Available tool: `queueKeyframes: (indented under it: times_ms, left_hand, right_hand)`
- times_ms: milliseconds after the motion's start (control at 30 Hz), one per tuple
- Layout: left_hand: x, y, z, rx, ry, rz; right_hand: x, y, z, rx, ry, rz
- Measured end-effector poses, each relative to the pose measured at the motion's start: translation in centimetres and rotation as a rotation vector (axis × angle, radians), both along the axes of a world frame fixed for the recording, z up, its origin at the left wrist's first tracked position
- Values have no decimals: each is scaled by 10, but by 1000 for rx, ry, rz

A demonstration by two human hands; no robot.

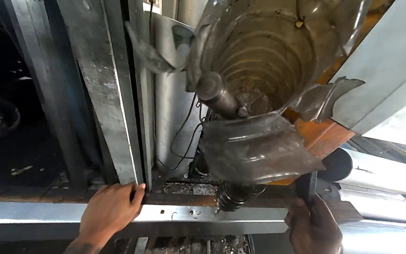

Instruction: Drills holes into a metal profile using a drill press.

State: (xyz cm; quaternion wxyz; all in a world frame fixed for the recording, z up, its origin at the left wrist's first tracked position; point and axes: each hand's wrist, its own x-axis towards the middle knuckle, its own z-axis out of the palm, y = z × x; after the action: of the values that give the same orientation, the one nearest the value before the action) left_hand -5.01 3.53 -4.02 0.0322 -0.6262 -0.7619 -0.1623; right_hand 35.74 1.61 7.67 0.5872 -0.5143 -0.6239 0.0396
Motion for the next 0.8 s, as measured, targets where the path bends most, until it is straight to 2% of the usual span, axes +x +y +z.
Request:
queueKeyframes:
  times_ms: [800]
  left_hand:
    - [1, 1, -1, 40, 8, -5]
  right_hand:
    - [-2, 9, -8, 59, -1, -25]
